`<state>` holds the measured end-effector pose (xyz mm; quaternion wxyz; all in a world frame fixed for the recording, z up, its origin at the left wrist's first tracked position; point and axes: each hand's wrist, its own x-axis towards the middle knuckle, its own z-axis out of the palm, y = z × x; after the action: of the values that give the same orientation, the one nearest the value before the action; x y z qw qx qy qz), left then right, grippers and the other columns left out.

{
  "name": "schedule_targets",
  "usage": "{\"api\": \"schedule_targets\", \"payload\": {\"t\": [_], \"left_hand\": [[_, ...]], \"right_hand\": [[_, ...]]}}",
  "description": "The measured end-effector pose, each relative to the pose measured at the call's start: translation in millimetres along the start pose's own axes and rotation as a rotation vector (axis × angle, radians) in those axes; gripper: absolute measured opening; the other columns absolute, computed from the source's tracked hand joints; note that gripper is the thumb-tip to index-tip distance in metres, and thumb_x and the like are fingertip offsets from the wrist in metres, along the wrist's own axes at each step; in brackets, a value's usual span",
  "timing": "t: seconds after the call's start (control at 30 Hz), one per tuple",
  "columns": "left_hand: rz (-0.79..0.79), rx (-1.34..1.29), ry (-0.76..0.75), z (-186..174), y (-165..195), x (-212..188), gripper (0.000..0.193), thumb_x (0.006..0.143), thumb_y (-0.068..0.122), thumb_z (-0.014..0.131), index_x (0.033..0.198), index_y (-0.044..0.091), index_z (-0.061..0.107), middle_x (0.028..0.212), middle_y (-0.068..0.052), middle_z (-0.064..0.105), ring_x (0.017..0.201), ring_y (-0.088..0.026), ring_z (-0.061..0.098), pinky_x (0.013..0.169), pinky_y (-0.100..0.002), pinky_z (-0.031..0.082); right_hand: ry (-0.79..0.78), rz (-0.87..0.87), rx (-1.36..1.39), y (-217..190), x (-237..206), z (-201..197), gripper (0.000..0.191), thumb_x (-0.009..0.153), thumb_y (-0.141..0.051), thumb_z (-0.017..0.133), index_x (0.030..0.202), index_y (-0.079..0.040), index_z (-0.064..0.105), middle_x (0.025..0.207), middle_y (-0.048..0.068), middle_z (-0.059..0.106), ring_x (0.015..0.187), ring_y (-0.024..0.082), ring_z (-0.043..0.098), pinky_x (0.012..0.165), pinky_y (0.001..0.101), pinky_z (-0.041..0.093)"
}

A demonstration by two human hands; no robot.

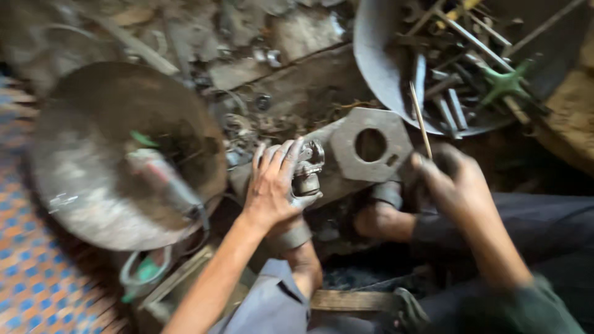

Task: The person sits on the floor holding a small metal automotive component and works a punch or rod against it. They then pick up an angle grinder and grind the component, producing sparks, repositioning it repeatedly, and finally set the grinder aside and continue working on the part with the rod.

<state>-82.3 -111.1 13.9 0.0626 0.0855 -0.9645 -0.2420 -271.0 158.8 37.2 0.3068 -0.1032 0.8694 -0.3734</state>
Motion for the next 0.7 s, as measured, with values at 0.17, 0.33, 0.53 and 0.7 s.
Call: {"api": "schedule_targets", "payload": {"t": [0.17, 0.33, 0.53, 0.7], "left_hand": [[-0.036, 0.117, -0.044, 26.5, 6.7, 8.8, 0.106, 0.066, 0.042, 0.086, 0.153, 0.000, 0.041, 0.147, -0.017, 0.052, 0.137, -0.039, 0.043, 0.124, -0.063, 0.016], [-0.144, 0.129, -0.211, 11.1, 14.8, 9.7, 0.116, 0.061, 0.054, 0.085, 0.153, 0.001, 0.037, 0.150, -0.018, 0.046, 0.150, -0.044, 0.021, 0.120, -0.069, 0.004], [-0.105, -0.043, -0.106, -4.3, 15.6, 15.1, 0.115, 0.063, 0.063, 0.084, 0.152, 0.004, 0.041, 0.157, -0.022, 0.038, 0.150, -0.049, 0.013, 0.118, -0.071, 0.003], [-0.395, 0.070, 0.336, -20.7, -20.3, -14.2, 0.092, 0.086, 0.057, 0.080, 0.154, 0.005, 0.046, 0.162, -0.022, 0.040, 0.156, -0.045, 0.028, 0.128, -0.065, 0.019]], "right_hand": [[0.351, -0.377, -0.495, 27.9, 118.4, 7.6, 0.039, 0.096, -0.034, 0.082, 0.102, 0.003, 0.068, 0.095, 0.029, 0.068, 0.089, 0.051, 0.064, 0.075, 0.0552, 0.051], [0.363, -0.573, -0.579, 27.2, 173.8, 12.3, 0.027, 0.097, -0.023, 0.081, 0.107, 0.000, 0.072, 0.102, 0.025, 0.071, 0.090, 0.043, 0.068, 0.079, 0.0511, 0.054], [0.382, -0.531, -0.382, 25.8, 165.2, 6.8, 0.022, 0.095, -0.016, 0.074, 0.112, -0.001, 0.077, 0.104, 0.020, 0.075, 0.099, 0.036, 0.071, 0.088, 0.0450, 0.056], [0.397, -0.506, -0.139, -10.5, 115.5, 6.0, 0.014, 0.106, -0.008, 0.076, 0.107, 0.003, 0.069, 0.114, 0.016, 0.069, 0.099, 0.023, 0.069, 0.086, 0.0377, 0.055]]}}
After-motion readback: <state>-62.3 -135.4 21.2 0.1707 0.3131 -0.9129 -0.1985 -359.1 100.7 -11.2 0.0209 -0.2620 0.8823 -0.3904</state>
